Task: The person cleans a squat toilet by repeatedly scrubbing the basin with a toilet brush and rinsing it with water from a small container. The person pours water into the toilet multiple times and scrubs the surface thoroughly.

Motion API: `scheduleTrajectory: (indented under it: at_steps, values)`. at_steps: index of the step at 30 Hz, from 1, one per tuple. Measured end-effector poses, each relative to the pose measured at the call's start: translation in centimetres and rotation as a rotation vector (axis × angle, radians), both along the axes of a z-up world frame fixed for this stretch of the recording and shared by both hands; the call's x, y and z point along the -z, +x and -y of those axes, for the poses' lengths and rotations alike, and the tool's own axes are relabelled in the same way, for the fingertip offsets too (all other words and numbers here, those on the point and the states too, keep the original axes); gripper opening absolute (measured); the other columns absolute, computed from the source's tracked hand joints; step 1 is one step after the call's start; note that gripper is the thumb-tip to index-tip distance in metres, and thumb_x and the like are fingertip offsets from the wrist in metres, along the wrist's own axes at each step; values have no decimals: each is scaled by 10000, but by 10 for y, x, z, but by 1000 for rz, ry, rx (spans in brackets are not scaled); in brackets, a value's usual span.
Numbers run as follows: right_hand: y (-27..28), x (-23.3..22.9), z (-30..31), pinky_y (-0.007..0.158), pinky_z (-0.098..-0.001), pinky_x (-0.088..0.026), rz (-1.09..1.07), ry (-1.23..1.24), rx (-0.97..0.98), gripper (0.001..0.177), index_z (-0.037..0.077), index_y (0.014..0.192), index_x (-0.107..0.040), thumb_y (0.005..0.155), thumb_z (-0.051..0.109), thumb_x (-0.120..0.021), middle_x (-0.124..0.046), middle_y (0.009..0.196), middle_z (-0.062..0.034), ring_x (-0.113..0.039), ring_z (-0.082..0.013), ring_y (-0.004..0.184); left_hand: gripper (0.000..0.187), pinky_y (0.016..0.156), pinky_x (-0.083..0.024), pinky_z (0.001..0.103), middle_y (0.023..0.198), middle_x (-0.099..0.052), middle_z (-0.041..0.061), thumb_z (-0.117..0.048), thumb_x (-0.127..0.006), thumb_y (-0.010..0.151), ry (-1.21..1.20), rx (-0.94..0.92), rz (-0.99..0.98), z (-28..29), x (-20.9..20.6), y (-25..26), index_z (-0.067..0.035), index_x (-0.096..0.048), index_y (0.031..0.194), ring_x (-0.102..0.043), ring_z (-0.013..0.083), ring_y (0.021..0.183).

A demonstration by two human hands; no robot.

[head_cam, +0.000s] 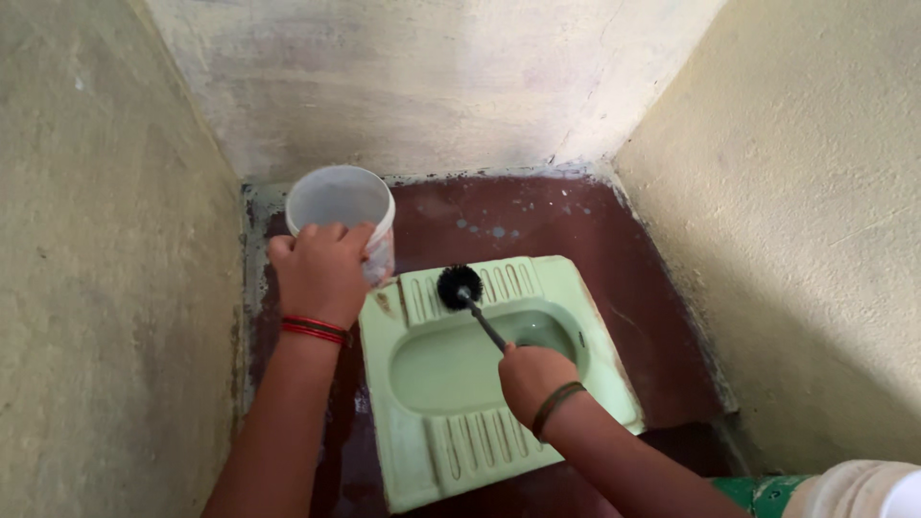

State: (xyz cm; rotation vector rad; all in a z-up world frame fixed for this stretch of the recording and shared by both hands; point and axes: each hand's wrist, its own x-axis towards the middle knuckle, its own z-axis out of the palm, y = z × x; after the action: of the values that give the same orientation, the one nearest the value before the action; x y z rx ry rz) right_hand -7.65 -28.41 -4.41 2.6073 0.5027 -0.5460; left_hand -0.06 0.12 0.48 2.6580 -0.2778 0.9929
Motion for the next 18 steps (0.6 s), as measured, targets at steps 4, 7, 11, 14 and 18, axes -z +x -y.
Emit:
scheduleTrajectory:
  at_steps: [4,7,11,14,18]
  values:
    - [15,11,-1,680,-398,-605,-24,13,119,417,-33,1434,-437,1038,100,-457,-742,964,-167,-737,-289,826,160,838,-362,479,876,-663,-17,-180,-716,863,23,-32,-44,0,5,1,-252,-738,1005,-631,249,906]
    - [24,3,-2,693,-405,-609,-20,75,205,331,-29,1354,-515,1084,121,-397,-749,960,-172,-742,-302,834,190,831,-360,485,847,-660,-19,-190,-728,841,31,2,-93,6,5,-1,-265,-749,1014,-630,243,880]
    - [7,-9,24,701,-429,-584,-32,94,92,300,13,1223,-623,1071,135,-395,-749,949,-166,-722,-314,853,249,811,-361,476,856,-660,-15,-252,-776,779,26,-17,-93,4,-1,1,-264,-752,1027,-629,250,883]
    - [10,5,22,684,-423,-593,39,155,125,296,2,1232,-616,1045,134,-429,-745,954,-179,-731,-314,837,313,822,-363,482,854,-657,-5,-319,-816,734,22,-16,-62,0,2,-1,-251,-751,1032,-630,253,893]
    - [20,16,4,697,-434,-615,-37,97,243,380,-13,1418,-437,1055,97,-408,-732,993,-195,-743,-331,862,334,811,-361,477,854,-662,-11,-312,-811,723,65,-15,-95,1,8,-1,-260,-758,1048,-631,246,887]
